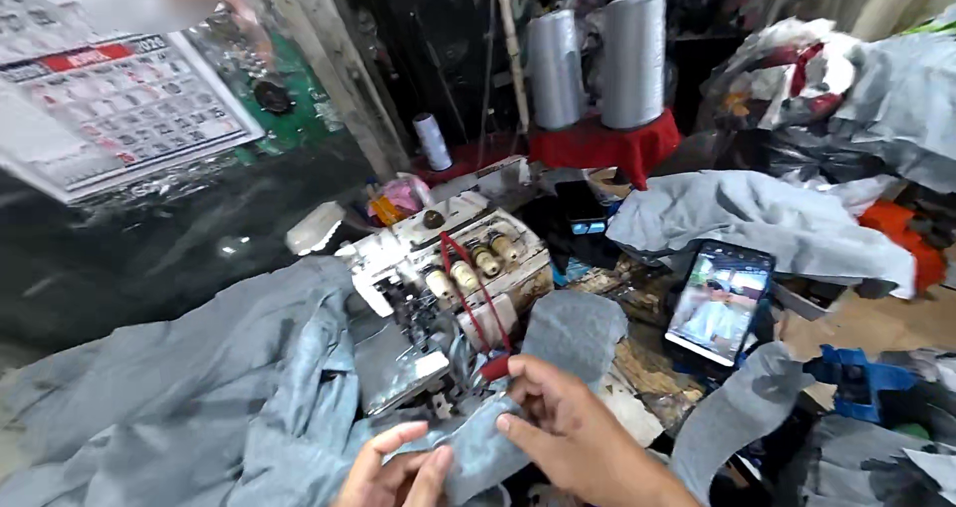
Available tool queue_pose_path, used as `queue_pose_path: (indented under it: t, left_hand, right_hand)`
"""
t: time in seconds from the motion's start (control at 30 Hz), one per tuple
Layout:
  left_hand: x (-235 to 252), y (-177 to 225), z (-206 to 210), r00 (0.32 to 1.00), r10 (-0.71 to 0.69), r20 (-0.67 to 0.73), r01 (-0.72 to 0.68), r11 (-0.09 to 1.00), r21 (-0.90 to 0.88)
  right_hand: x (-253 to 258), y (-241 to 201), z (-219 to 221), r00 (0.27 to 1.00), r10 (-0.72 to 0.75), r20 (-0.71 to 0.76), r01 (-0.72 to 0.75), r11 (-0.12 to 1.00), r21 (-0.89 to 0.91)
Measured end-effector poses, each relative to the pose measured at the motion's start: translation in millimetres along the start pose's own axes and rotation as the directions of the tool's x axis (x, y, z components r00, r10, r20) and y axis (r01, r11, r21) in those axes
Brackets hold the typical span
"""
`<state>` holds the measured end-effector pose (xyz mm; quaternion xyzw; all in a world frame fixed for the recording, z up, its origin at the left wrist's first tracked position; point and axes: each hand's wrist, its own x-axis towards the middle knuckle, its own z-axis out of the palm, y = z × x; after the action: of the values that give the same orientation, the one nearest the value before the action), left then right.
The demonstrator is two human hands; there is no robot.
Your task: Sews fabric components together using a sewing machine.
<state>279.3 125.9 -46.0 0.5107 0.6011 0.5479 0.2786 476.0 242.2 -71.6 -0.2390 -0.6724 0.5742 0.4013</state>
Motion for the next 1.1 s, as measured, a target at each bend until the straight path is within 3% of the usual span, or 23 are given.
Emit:
queue_pose_path:
  t: [0.13, 0.27, 0.43, 0.53, 0.67, 0.77, 0.93, 1.03, 1.1]
  left_hand:
    - [2.2, 1.5, -6.7, 0.999, -0.039, 0.01, 0.04, 0.997, -0.065]
    - [2.9, 22.0, -3.8, 0.982, -0.161, -0.097, 0.156, 0.986, -0.062]
    - [-3.4, 11.3, -21.4, 0.994, -0.028, -0.107, 0.018, 0.995, -0.095]
    - [-2.8, 7.8, -18.0, 0.989, 0.041, -0.145, -0.047, 0.998, -0.036]
    - [6.9, -15.8, 4.8, 0.985, 0.065, -0.16, -0.065, 0.998, 0.006]
    - [-0.6, -13.9, 11.2, 0.995, 0.064, -0.07, -0.061, 0.997, 0.039]
    - [-0.4, -15.2, 27.9, 0.986, 0.119, -0.118, -0.108, 0.989, 0.099]
    - [-0.2, -13.4, 40.5, 0.989, 0.107, -0.098, -0.093, 0.986, 0.142]
    - [-4.1, -10.3, 44.3, 0.995, 0.094, -0.037, -0.087, 0.983, 0.163]
  right_hand:
    - [0.4, -4.0, -4.2, 0.996, 0.079, 0.051, -0.07, 0.987, -0.148]
    - [-0.6, -7.8, -8.5, 0.994, 0.067, 0.088, -0.042, 0.966, -0.255]
    - [-4.7, -25.8, -0.8, 0.987, 0.061, 0.146, -0.009, 0.944, -0.33]
    - [-6.0, -19.3, 9.0, 0.998, -0.04, 0.049, 0.056, 0.917, -0.396]
    - [-11.3, 14.0, 31.8, 0.959, -0.168, -0.228, 0.02, 0.842, -0.539]
    - [-28.5, 2.0, 41.9, 0.946, -0.074, -0.315, -0.102, 0.854, -0.509]
    - [-39.7, 29.7, 37.1, 0.925, -0.185, -0.333, 0.025, 0.902, -0.432]
    - [-38.8, 35.3, 39.4, 0.926, -0.148, -0.348, 0.008, 0.927, -0.374]
    - [-44.4, 29.0, 40.1, 0.937, -0.047, -0.346, -0.037, 0.972, -0.232]
